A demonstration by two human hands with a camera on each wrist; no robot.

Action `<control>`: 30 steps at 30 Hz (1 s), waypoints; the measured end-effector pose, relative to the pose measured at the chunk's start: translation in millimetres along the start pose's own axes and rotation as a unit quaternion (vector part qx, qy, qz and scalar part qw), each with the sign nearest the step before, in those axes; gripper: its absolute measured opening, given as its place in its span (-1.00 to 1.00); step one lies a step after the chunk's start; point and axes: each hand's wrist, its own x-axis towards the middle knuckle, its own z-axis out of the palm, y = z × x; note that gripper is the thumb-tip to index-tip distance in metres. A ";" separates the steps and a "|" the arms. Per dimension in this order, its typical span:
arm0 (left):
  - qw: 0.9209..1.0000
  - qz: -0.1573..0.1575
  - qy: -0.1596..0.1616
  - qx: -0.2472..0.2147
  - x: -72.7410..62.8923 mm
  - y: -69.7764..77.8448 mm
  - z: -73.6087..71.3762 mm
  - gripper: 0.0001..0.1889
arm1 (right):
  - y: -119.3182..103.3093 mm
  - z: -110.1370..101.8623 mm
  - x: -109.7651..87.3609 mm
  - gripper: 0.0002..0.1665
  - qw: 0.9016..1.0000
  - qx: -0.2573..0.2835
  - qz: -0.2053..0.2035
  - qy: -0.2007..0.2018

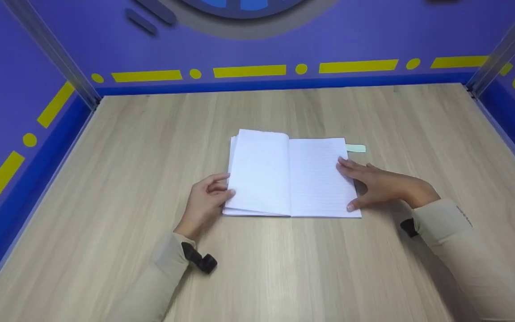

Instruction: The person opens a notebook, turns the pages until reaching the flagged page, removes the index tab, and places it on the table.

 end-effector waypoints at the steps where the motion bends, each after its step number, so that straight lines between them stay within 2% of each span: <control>1: 1.000 -0.002 0.001 0.003 -0.1 -0.3 -0.3 -0.53 | -0.1 -0.2 -0.2 0.35 1.000 0.001 0.001 -0.001; 14: 1.000 0.003 -0.003 0.012 -0.7 -4.2 -1.5 -0.54 | 0.9 0.3 0.7 0.44 1.000 -0.011 -0.007 0.003; 21: 1.000 0.018 -0.006 -0.002 -0.6 -5.8 -2.0 -0.53 | 2.6 0.7 2.1 0.43 1.000 -0.004 -0.013 -0.004; 30: 1.000 0.013 -0.003 0.013 -1.2 -6.1 -1.8 -0.55 | 3.0 -0.2 2.4 0.45 1.000 -0.010 -0.016 -0.010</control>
